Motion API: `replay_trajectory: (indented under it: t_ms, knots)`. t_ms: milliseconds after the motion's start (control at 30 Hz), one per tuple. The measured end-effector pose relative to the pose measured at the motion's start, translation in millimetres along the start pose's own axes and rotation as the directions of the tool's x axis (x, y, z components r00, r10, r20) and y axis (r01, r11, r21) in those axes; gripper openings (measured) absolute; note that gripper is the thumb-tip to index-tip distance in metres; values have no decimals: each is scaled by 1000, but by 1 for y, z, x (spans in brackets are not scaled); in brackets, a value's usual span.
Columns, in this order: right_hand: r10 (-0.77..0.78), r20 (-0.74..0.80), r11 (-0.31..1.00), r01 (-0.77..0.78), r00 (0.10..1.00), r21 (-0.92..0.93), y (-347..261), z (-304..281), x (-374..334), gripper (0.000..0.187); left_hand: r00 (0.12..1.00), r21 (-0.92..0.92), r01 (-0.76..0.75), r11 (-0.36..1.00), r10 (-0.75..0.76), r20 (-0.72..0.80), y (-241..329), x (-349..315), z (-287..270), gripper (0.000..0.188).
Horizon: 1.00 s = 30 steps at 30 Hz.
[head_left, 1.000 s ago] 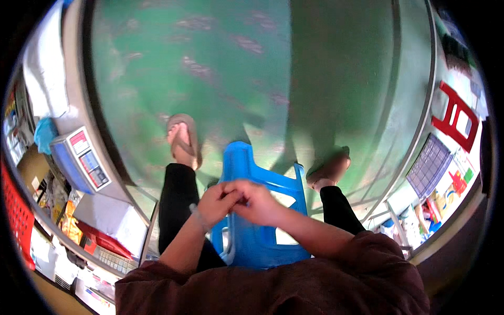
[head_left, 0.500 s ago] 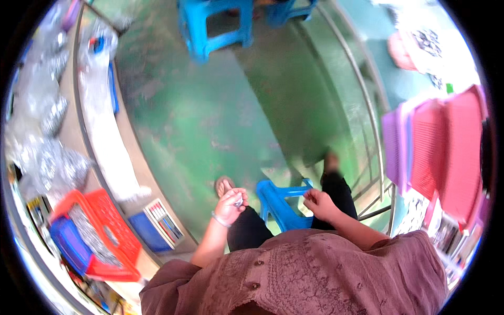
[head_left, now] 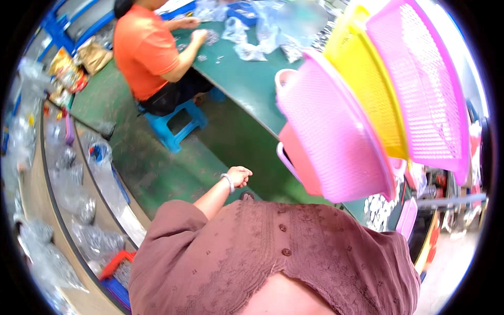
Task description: The person sorts a large pile of small, round, silver-colored discs on a green table. They pick up individual discs, inspect them, and place them into a clear plastic bag. The person briefly stands up and walks around the room before returning to the table to continue sorting.
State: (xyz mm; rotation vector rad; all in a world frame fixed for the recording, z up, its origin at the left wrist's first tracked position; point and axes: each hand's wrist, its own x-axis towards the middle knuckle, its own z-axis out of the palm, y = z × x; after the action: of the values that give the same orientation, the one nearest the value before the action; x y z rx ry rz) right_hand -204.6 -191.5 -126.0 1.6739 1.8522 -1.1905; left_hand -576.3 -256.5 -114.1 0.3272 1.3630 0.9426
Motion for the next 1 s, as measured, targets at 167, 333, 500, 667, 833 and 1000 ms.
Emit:
replay_trajectory:
  t_ms: [167, 333, 500, 667, 833, 1000]
  knots:
    - [266, -182, 953, -229, 947, 198, 53, 27, -35, 19, 817, 480, -378, 791, 42, 575, -54, 87, -6, 20]
    - [618, -307, 569, -143, 723, 810, 27, 102, -87, 14, 875, 909, -288, 302, -303, 378, 10, 81, -81, 20]
    - [788, 177, 147, -459, 589, 876, -18, 276, -157, 17, 895, 967, -201, 156, -373, 246, 78, 150, -69, 20]
    - [756, 477, -281, -435, 449, 855, -41, 403, -236, 13, 906, 972, -225, 66, -352, 234, 82, 150, -36, 21]
    - [757, 441, -361, -254, 482, 897, -40, 405, -277, 13, 864, 946, -324, -26, -416, 284, 53, 137, 21, 21]
    - [830, 269, -365, 110, 489, 924, 19, 407, -325, 19, 811, 858, -479, -185, -469, 351, 4, 111, 98, 21]
